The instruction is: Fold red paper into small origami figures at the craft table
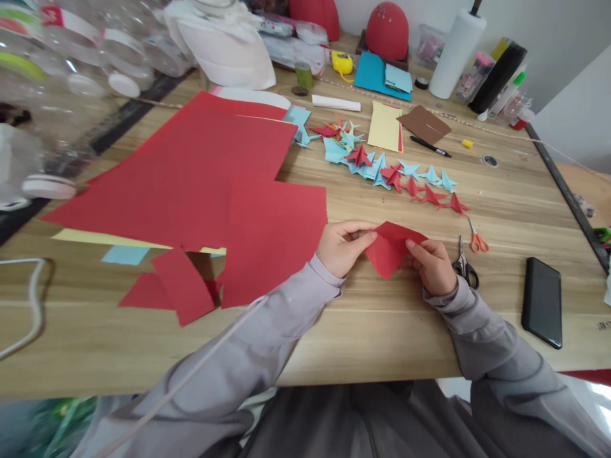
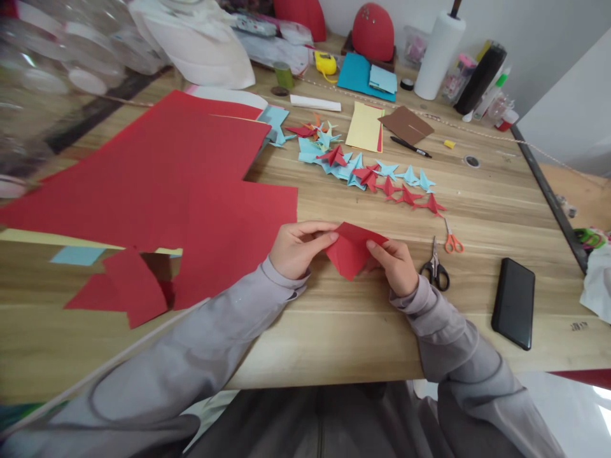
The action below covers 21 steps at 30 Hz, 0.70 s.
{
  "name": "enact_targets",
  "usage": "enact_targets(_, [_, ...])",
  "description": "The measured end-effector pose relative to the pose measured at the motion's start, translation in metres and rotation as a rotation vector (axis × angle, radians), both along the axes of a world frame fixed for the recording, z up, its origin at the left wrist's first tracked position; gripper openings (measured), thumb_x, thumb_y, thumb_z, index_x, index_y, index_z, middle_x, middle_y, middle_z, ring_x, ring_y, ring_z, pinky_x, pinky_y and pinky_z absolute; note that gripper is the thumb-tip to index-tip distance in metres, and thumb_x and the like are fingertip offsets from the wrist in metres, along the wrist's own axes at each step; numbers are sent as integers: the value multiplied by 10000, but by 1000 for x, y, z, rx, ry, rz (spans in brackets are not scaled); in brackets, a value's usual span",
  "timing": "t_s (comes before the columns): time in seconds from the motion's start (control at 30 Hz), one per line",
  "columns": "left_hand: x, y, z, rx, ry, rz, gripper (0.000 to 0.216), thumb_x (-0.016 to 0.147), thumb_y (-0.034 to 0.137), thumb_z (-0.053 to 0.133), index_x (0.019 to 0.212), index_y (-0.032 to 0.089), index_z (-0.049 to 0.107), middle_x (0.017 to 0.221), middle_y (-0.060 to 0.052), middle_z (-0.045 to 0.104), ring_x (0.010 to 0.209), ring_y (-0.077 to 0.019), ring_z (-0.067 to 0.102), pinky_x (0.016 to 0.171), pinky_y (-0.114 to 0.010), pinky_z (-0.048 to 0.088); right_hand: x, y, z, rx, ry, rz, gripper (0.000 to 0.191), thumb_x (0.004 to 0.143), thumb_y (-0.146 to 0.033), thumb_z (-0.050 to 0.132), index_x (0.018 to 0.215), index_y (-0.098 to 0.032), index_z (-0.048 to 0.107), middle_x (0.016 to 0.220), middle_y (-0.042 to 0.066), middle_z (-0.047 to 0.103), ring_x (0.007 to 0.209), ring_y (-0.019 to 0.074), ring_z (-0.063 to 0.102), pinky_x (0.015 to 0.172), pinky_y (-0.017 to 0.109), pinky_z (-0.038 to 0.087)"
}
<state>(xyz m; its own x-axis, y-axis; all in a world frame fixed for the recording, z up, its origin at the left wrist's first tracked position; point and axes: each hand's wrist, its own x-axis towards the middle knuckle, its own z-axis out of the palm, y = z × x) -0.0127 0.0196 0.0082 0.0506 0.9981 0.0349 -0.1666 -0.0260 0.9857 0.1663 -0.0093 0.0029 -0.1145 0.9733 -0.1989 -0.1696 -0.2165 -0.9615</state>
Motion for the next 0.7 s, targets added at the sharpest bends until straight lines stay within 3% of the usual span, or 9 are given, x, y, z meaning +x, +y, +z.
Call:
enact_targets(0.1, [0,-1,1,23,34,6,188,630,268,725,772,147,749,750,-58,739,683,-167,670,653,-288,552,0,-2,1,-39,35,42,316,691,-464,743,697,-150,710,538,24,651,473,149,621,461,254,523])
enact_targets(0.23, [-2,-3,5,94,134,-36,178,705,261,653,806,154,753,798,-68,750,720,-180,688,683,-296,561,1,-5,3,27,-6,136,237,747,-398,715,782,-164,731,636,21,689,547,137,636,514,244,530])
enact_targets(0.43, [0,-9,8,269,370,-88,181,730,188,599,826,170,751,890,-72,752,823,-182,691,810,-312,544,-3,-6,8,125,-148,64,243,714,-394,742,868,-206,730,768,13,720,686,147,646,650,267,523])
enact_targets(0.57, [4,-12,4,130,356,-137,206,712,214,619,861,138,739,760,-64,742,664,-157,667,655,-272,539,-4,-7,6,183,-305,51,270,758,-434,686,834,-177,723,721,19,697,609,131,593,569,255,472])
enact_targets(0.7, [4,-10,3,16,315,-162,151,694,223,620,747,134,730,619,-31,695,516,-111,576,498,-216,443,-2,-7,4,202,-360,52,281,787,-434,652,835,-164,713,711,24,685,604,128,578,563,253,462])
